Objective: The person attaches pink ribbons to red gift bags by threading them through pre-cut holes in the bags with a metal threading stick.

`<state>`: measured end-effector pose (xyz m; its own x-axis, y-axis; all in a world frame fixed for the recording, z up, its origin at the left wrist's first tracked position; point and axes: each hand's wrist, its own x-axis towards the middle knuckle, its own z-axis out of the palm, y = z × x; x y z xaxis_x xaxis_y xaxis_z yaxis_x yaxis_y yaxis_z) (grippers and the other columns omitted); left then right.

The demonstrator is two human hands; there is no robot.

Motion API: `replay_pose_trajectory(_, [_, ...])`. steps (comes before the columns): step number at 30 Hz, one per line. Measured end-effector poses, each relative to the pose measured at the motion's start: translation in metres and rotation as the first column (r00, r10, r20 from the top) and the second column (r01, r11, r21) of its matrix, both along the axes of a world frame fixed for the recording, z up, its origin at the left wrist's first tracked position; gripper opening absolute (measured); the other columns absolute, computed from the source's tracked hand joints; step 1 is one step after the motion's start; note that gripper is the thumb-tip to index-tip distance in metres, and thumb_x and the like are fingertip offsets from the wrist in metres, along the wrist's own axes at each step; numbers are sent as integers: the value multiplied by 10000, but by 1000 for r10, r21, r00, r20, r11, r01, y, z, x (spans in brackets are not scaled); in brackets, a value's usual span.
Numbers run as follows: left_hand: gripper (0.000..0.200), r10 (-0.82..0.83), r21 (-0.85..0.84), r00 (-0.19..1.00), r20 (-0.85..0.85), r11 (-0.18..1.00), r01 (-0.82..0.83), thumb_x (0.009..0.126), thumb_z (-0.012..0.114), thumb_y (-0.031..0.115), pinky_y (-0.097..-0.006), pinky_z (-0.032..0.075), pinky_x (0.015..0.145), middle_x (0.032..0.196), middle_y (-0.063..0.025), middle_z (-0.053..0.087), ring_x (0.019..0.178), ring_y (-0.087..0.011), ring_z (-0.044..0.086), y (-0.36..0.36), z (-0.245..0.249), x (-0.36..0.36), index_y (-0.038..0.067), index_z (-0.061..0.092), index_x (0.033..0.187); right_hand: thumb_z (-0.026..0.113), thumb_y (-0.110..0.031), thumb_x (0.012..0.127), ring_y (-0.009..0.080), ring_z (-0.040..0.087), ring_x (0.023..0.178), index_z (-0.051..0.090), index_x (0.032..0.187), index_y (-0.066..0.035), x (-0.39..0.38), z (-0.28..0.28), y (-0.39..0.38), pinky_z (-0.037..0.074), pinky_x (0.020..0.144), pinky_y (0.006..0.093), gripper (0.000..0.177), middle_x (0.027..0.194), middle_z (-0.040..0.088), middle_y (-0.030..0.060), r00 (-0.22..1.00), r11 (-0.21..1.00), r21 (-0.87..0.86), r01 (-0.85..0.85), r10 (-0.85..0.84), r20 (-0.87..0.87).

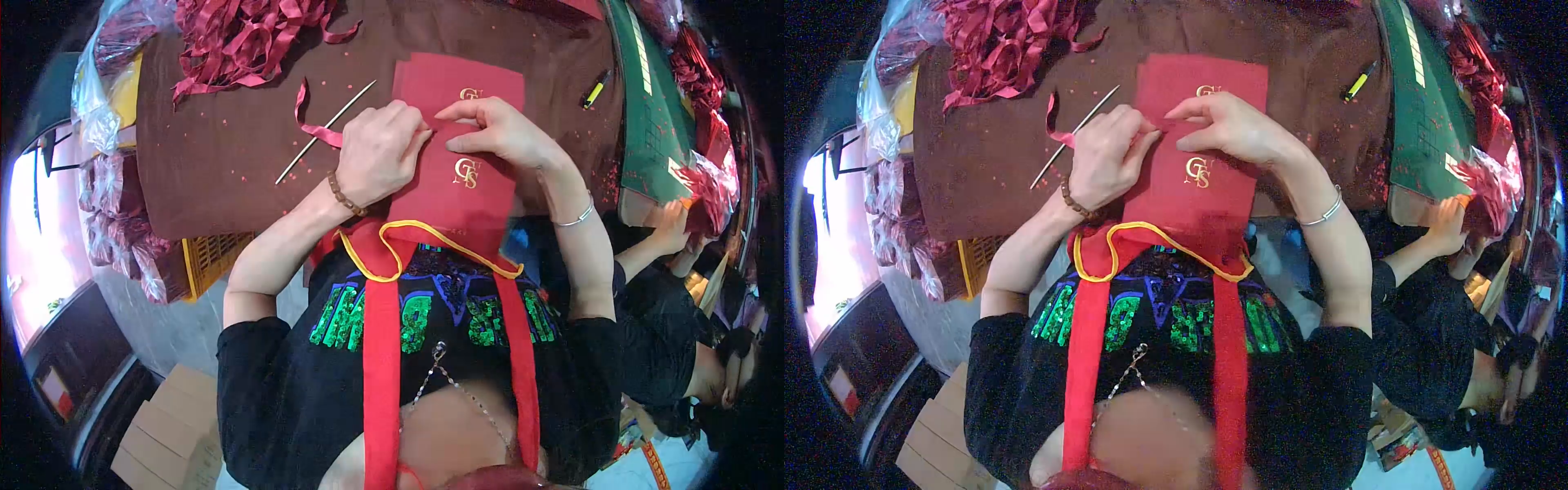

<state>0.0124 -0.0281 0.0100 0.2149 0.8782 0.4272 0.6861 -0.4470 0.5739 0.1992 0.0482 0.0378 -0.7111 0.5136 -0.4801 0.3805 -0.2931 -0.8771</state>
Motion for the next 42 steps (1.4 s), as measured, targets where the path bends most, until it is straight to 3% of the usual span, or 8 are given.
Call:
replay_pose_trajectory(5, [142, 22, 39, 999, -42, 999, -20, 718, 632, 115, -356, 399, 536, 656, -84, 496, 577, -260, 514, 2, 0, 2, 65, 499, 703, 651, -102, 719, 198, 561, 952, 581, 1074, 15, -3, 2, 1, 424, 839, 291, 380, 995, 609, 143, 987, 948, 293, -125, 88, 136])
replay_pose_trajectory(10, [159, -54, 189, 984, -170, 978, 87, 695, 622, 111, -335, 378, 536, 625, -64, 456, 575, -224, 497, 4, 2, -2, 78, 469, 670, 628, -93, 741, 166, 564, 936, 575, 1079, 28, -4, 4, -4, 433, 819, 281, 362, 998, 622, 125, 996, 973, 216, -78, 69, 49])
replay_pose_trajectory(14, [143, -78, 141, 993, -93, 986, 91, 716, 624, 111, -352, 389, 535, 644, -74, 483, 576, -243, 507, 5, 0, -3, 69, 489, 690, 605, -86, 769, 129, 566, 897, 570, 1083, 40, -2, -1, -2, 445, 792, 259, 340, 986, 635, 99, 999, 998, 49, -32, 31, 35])
replay_pose_trajectory(17, [118, -39, -69, 999, 26, 997, 40, 748, 638, 126, -383, 414, 534, 695, -83, 536, 579, -281, 527, 0, -6, -5, 65, 537, 745, 604, -88, 781, 103, 561, 870, 572, 1087, 35, 0, -10, -4, 447, 766, 241, 331, 957, 638, 79, 1000, 996, 90, -21, 22, -20])
replay_pose_trajectory(21, [116, -11, -46, 997, 77, 999, 14, 741, 638, 120, -376, 409, 529, 687, -84, 527, 576, -273, 521, -3, -6, -2, 67, 535, 738, 603, -73, 786, 91, 554, 861, 572, 1093, 32, -3, 0, -5, 446, 760, 230, 326, 962, 633, 76, 999, 992, 121, -25, 21, 34])
replay_pose_trajectory(30, [130, -18, 82, 1000, -25, 996, 20, 734, 634, 108, -348, 391, 521, 657, -77, 490, 567, -250, 507, -1, -1, 3, 74, 511, 707, 597, -42, 786, 103, 557, 908, 559, 1113, 36, -3, 0, -4, 443, 794, 229, 338, 1010, 631, 89, 999, 999, 29, -17, 18, -43])
replay_pose_trajectory(35, [121, -28, -40, 999, 35, 999, 30, 735, 638, 115, -372, 414, 527, 686, -86, 533, 576, -273, 531, -3, 1, -4, 67, 527, 729, 597, -57, 788, 105, 561, 907, 555, 1116, 43, -4, 8, -7, 444, 795, 231, 345, 1022, 631, 83, 999, 995, 94, -33, 29, 43])
replay_pose_trajectory(42, [123, 25, -76, 1000, 16, 997, -23, 738, 650, 119, -369, 429, 535, 698, -89, 551, 595, -274, 551, -5, 6, -6, 62, 541, 727, 614, -89, 787, 102, 560, 896, 563, 1105, 34, 1, -4, -2, 446, 790, 240, 345, 995, 629, 73, 999, 999, 30, -24, 25, -39])
